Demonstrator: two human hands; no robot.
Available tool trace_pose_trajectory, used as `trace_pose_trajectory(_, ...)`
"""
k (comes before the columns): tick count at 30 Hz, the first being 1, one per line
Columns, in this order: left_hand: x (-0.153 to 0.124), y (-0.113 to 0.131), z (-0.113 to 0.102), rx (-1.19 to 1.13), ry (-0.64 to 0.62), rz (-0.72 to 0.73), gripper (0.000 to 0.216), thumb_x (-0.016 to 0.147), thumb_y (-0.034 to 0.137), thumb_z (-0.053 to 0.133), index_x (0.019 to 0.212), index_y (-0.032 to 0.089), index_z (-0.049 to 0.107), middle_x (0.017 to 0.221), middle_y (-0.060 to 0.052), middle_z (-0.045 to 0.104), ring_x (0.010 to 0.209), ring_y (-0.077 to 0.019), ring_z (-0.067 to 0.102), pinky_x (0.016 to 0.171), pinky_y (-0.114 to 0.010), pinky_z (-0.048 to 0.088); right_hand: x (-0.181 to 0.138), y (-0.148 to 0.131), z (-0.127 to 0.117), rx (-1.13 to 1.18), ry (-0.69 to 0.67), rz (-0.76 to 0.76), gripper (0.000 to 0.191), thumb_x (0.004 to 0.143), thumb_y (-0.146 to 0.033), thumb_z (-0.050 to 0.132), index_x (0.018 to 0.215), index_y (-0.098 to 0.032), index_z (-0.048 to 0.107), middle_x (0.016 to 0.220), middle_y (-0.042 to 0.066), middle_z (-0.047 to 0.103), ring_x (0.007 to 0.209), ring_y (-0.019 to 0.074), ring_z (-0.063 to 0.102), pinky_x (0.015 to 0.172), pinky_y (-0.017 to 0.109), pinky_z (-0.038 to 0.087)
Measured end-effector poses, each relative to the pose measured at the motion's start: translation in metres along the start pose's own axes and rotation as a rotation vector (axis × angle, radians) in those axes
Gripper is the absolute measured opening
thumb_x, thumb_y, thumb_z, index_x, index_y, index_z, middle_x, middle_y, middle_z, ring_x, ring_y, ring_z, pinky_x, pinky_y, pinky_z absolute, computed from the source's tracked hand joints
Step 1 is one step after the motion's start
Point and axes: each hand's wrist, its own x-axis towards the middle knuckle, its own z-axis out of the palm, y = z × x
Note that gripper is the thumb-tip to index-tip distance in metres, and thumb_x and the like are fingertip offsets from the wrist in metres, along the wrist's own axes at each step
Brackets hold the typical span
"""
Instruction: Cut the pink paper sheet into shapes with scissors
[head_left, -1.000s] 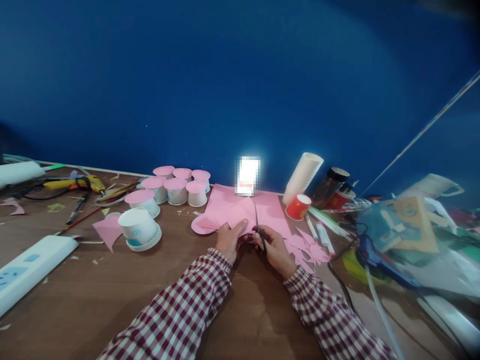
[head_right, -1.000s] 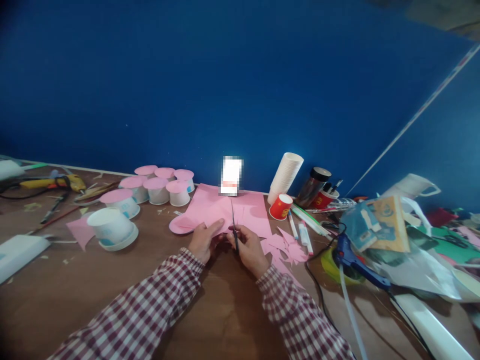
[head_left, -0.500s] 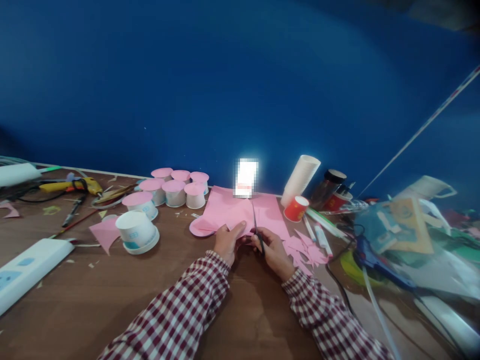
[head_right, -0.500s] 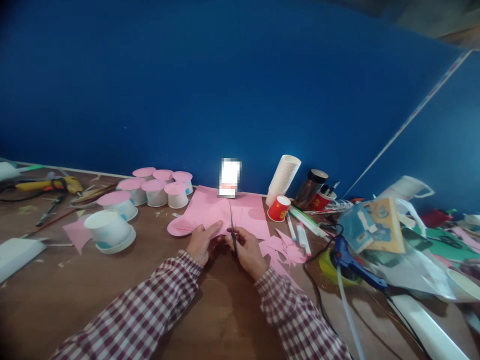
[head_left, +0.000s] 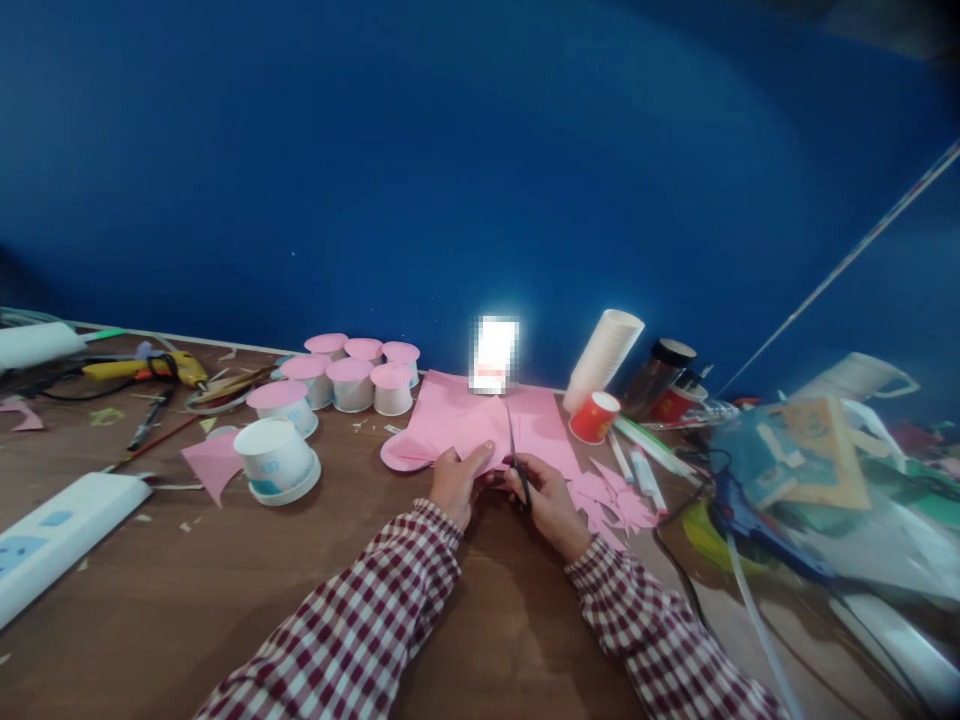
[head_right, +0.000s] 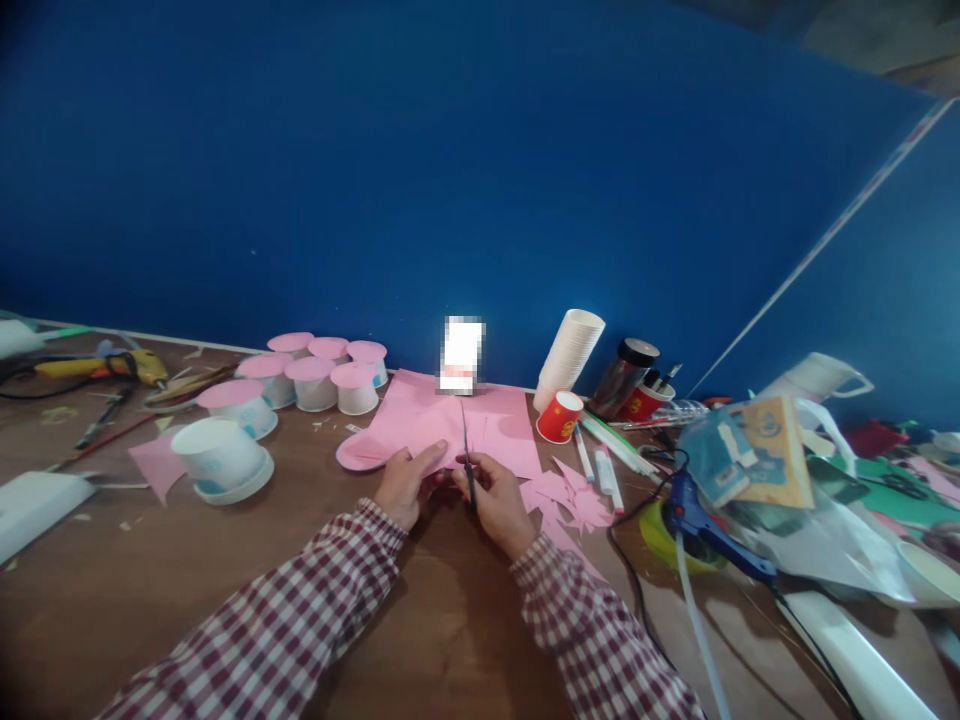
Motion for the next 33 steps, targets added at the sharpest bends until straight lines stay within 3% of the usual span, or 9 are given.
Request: trace_pose_trajectory(33, -0.0008, 0.0015, 0.0007, -0.004, -0.007, -0.028, 0.036, 0.056, 0.028, 0.079, 0.08, 0.011, 0.06, 0.057, 0.0, 0.06, 0.044, -0.0081, 0.051, 0.042, -0.02, 0.043, -0.0008, -0.0003, -0.0005, -0.022, 0.014, 0.016, 0.04, 0.078, -0.043, 0.063, 0.109, -0.017, 0.061, 0.068, 0.001, 0.061, 0.058, 0.0131, 0.055, 0.052, 0.023, 0.045)
